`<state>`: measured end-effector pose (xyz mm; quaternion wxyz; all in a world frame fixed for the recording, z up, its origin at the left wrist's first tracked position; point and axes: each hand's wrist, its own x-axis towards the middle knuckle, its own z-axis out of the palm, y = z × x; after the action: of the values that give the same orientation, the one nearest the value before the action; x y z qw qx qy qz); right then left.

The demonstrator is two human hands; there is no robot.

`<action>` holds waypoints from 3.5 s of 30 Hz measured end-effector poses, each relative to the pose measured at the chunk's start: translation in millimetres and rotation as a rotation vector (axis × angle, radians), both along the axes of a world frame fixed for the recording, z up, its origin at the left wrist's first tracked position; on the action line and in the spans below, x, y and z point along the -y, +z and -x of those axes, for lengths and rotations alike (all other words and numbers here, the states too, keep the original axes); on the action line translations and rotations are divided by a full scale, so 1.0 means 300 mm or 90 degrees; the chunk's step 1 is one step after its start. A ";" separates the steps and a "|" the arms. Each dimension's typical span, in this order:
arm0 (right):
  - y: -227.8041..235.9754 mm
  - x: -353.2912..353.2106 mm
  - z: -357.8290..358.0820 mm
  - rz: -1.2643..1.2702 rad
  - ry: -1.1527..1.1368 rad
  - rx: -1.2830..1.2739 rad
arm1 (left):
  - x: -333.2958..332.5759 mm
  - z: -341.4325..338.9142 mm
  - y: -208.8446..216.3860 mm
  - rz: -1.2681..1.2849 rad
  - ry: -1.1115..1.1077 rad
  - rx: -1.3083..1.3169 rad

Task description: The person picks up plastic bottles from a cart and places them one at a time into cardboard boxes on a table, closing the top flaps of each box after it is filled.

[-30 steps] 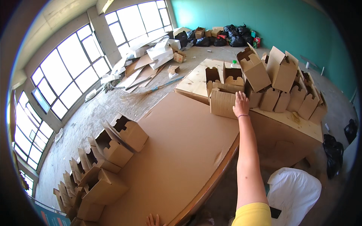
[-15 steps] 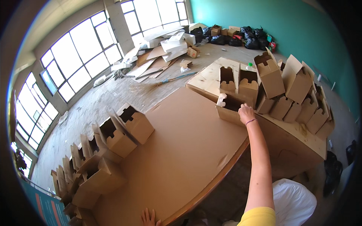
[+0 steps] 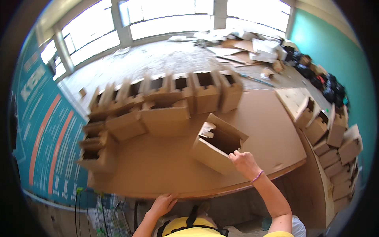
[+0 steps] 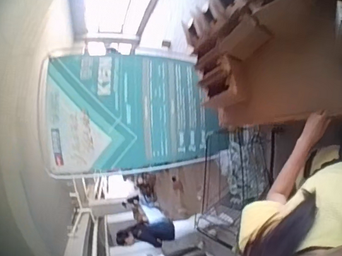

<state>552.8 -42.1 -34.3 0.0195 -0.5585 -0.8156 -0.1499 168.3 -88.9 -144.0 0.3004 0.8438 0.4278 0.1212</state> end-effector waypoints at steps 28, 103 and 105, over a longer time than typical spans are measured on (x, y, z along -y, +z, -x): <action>0.025 0.004 1.285 0.267 0.133 0.184 | 1.177 1.711 -1.013 0.488 1.083 -0.116; -0.110 -0.015 1.054 0.148 0.255 -0.408 | -0.331 0.627 0.410 0.200 -0.039 -0.104; -0.110 0.005 1.063 0.106 0.216 -0.481 | -0.244 0.672 0.455 0.103 0.079 0.036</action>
<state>233.9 -43.5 -67.2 0.2966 -0.4316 -0.8408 0.1373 -33.4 -15.7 -7.4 0.3714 0.7850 0.4787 0.1287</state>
